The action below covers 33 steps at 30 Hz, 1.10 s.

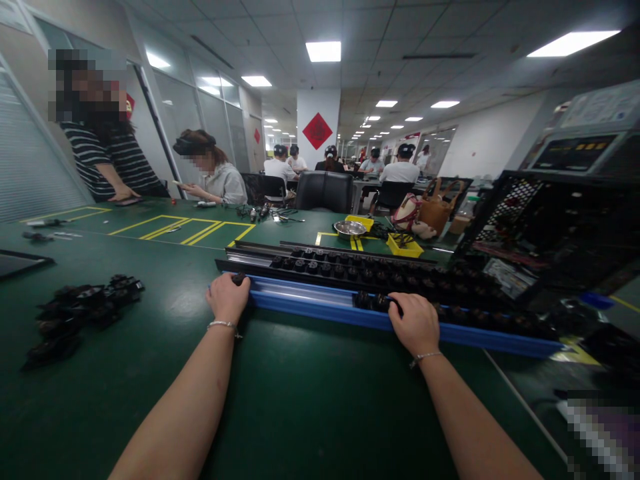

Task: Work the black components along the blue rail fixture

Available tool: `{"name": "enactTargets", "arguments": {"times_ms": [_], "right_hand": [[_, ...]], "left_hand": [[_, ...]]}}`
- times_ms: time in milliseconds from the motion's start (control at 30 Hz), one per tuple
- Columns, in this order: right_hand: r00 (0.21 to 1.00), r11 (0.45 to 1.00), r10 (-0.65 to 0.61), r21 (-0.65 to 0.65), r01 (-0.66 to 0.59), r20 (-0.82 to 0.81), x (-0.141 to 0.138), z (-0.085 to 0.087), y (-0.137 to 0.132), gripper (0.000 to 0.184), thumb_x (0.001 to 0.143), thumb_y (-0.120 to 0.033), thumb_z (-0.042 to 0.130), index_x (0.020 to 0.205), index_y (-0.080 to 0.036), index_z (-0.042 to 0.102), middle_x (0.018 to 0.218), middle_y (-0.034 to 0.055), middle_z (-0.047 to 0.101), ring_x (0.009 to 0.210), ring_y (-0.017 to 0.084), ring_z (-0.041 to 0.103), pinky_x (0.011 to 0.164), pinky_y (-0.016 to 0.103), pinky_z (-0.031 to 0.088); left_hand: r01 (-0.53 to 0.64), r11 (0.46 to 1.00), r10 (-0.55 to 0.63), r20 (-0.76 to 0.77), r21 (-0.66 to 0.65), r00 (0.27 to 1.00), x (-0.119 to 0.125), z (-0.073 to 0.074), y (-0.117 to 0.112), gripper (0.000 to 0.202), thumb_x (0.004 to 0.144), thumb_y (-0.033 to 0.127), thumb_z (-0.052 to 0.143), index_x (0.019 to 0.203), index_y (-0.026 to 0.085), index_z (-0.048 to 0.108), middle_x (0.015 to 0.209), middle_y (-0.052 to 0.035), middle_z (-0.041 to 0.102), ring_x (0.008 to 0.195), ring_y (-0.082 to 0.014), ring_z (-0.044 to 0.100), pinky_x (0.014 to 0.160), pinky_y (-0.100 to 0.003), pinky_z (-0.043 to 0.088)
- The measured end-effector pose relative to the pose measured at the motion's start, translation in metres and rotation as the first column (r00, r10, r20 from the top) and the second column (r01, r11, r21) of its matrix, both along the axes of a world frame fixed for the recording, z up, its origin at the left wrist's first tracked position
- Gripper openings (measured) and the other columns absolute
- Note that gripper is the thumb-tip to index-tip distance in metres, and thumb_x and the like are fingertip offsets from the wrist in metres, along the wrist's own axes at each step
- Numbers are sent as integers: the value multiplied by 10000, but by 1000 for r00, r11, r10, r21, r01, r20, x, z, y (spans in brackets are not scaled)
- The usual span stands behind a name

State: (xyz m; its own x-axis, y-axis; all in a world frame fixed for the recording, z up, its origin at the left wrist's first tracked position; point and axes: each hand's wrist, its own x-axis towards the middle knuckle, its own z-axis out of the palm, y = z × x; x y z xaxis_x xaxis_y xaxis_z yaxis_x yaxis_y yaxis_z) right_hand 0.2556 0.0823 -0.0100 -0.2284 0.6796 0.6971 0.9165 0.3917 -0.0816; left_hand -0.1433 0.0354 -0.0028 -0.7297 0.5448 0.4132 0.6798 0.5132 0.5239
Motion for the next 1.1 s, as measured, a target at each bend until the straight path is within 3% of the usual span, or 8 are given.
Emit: {"name": "enactTargets", "arguments": {"times_ms": [167,367,767,1100], "right_hand": [[1000,1000,-6,-5,6,12,0,0,1,244,835,-275,448,955,-201,647,953,37,682,936,200,547,866,333,358],[1000,1000,-14,-11,14,19,0,0,1,237,835,-276,451,943,-205,649,951,39,681,932,204,549,856,335,361],[1000,1000,-14,-23,14,5,0,1,0,246,830,-275,446,950,-204,650,952,41,683,940,203,548,867,344,363],[1000,1000,3,-16,-3,-10,1,-1,1,260,827,-280,431,945,-207,651,952,51,680,927,211,545,850,355,366]], "left_hand": [[4,1000,-4,-37,18,999,-8,-4,1,320,760,421,548,930,164,634,970,-126,632,1002,-290,539,872,-413,408],[-3,991,15,-86,136,996,-16,-12,2,318,736,383,582,936,146,654,1015,-125,593,1038,-278,504,943,-396,376],[-61,974,55,34,219,998,-17,-12,0,355,714,388,612,988,169,665,1101,-100,542,1049,-249,521,947,-350,398],[-87,973,66,104,212,992,-19,-10,-1,369,724,406,612,1023,194,661,1171,-76,516,1024,-219,541,923,-321,418]]}}
